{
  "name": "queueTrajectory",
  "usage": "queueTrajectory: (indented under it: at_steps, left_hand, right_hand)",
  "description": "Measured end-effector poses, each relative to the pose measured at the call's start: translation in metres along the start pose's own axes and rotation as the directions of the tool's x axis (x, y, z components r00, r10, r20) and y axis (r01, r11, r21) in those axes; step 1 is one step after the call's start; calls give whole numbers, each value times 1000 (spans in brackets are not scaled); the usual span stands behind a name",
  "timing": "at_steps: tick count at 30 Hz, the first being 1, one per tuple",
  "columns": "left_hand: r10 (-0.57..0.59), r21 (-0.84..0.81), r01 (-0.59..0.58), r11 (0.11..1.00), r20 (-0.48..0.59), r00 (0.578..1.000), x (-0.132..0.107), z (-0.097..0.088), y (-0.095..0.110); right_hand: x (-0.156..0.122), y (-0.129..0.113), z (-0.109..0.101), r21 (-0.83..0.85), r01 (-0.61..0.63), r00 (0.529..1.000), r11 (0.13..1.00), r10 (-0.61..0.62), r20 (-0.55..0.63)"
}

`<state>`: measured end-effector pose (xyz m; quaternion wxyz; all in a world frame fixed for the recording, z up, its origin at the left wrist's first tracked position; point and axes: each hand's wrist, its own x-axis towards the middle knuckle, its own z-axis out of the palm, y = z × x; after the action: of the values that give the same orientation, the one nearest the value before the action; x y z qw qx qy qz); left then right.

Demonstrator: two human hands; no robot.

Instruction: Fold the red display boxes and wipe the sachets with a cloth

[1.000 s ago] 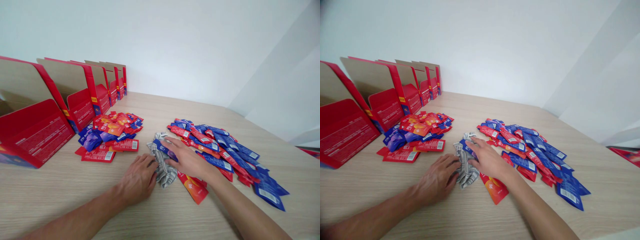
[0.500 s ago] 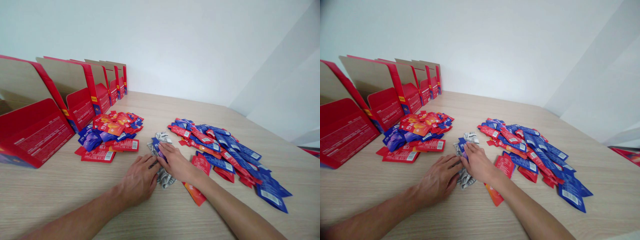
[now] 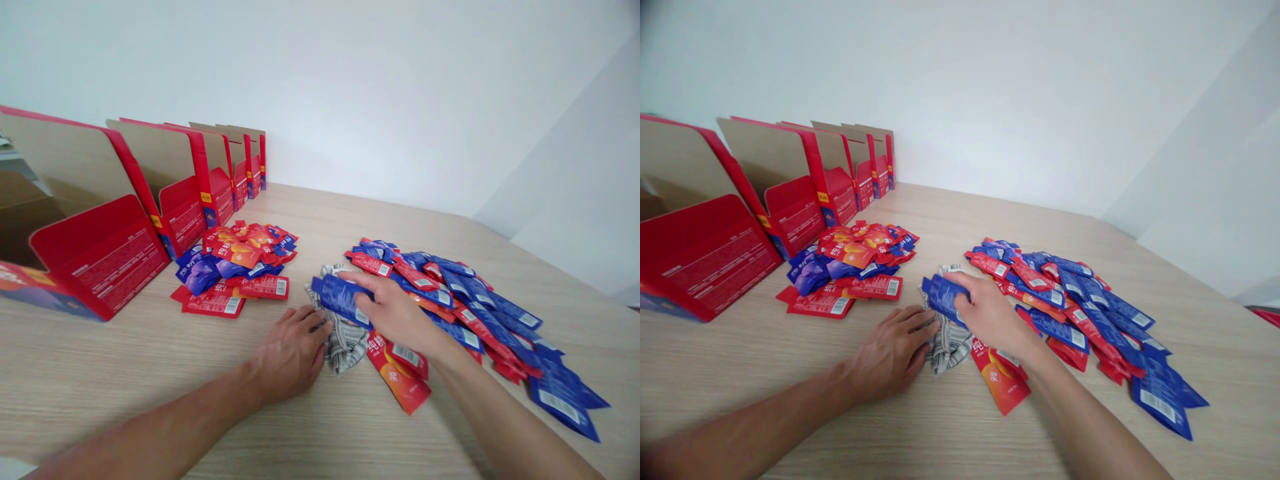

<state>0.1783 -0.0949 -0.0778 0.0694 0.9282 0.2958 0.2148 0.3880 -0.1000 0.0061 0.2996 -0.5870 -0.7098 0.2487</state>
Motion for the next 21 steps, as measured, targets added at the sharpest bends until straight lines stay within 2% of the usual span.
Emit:
queueTrajectory:
  at_steps: [1,2,4,6,9,13,16,18,20,21]
  left_hand:
    - [3,2,-3,1000,-6,1000,0,0,0]
    - [4,2,-4,1000,-11,1000,0,0,0]
    - [3,-1,-3,1000,-16,1000,1,1,1]
    - [-3,-9,3,1000,-17,1000,1,1,1]
    - [-14,-34,14,999,-12,1000,1,0,0]
    - [-4,-66,3,998,-4,1000,-2,-1,-4]
    - [0,-82,-1,997,-10,1000,-4,-1,-7]
    - [3,-80,-5,997,-24,1000,-5,-1,-7]
    - [6,-73,-8,997,-24,1000,-5,-1,-7]
    - [6,-69,-8,998,-22,1000,-4,-1,-7]
  right_hand:
    - [9,0,4,169,-58,996,984,67,-52]
    - [19,0,10,344,-116,987,932,146,-64]
    - [43,-5,27,617,-206,964,759,267,-7]
    - [69,-16,47,743,-246,952,622,298,65]
    - [108,-39,73,803,-247,962,543,234,138]
    - [149,-57,100,759,-225,974,611,172,150]
    - [157,-50,105,692,-239,971,682,188,150]
    - [150,-39,93,654,-220,975,724,189,119]
    - [135,-24,67,542,-148,988,827,145,48]
    - [126,-16,48,410,-89,996,908,91,15]
